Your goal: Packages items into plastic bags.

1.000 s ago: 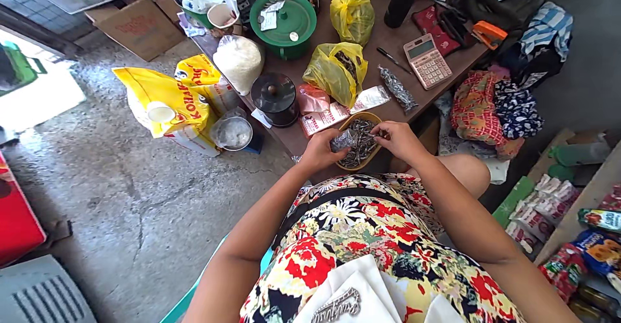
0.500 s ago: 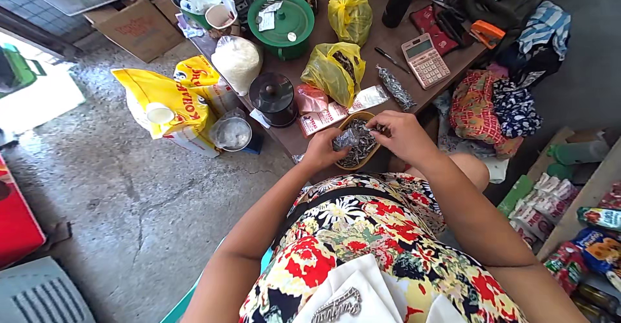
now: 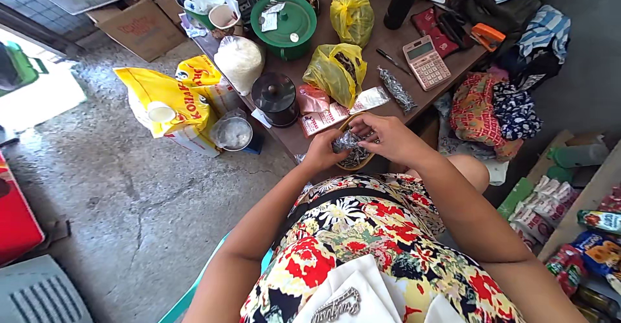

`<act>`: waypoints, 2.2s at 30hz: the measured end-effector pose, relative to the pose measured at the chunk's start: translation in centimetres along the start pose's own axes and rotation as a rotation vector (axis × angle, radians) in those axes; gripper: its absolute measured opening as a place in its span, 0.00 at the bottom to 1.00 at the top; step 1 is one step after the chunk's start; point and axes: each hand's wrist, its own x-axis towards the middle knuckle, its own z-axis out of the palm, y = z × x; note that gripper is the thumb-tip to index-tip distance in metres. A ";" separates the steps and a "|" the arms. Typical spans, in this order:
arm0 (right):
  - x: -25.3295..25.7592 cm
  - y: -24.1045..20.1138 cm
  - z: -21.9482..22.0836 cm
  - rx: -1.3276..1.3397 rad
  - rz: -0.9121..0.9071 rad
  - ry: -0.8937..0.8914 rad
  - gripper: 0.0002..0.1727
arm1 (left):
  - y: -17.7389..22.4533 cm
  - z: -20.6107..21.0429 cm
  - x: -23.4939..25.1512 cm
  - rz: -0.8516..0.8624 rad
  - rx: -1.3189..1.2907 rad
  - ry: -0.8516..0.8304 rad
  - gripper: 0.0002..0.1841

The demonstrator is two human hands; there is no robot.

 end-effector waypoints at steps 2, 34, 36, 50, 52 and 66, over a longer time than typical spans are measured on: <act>0.0 0.0 0.0 0.000 -0.006 0.031 0.24 | 0.2 -0.1 0.0 -0.002 -0.016 0.006 0.12; 1.0 0.6 1.7 -0.234 -0.312 0.119 0.11 | 0.1 -1.5 -1.5 0.078 -0.190 0.132 0.13; 1.4 0.3 2.5 -0.311 -0.358 0.110 0.05 | 0.5 -1.8 -1.7 0.078 -0.177 0.134 0.12; 3.2 -7.2 0.8 -0.314 -0.490 0.159 0.05 | -0.1 -7.0 -6.1 0.047 -0.353 0.167 0.63; 2.8 -8.9 -0.8 -0.323 -0.501 0.237 0.06 | -0.4 -7.2 -6.4 0.049 -0.349 0.197 0.62; 3.9 -10.3 -1.9 -0.313 -0.472 0.303 0.06 | 0.9 -5.3 -2.8 0.138 -0.181 0.332 0.30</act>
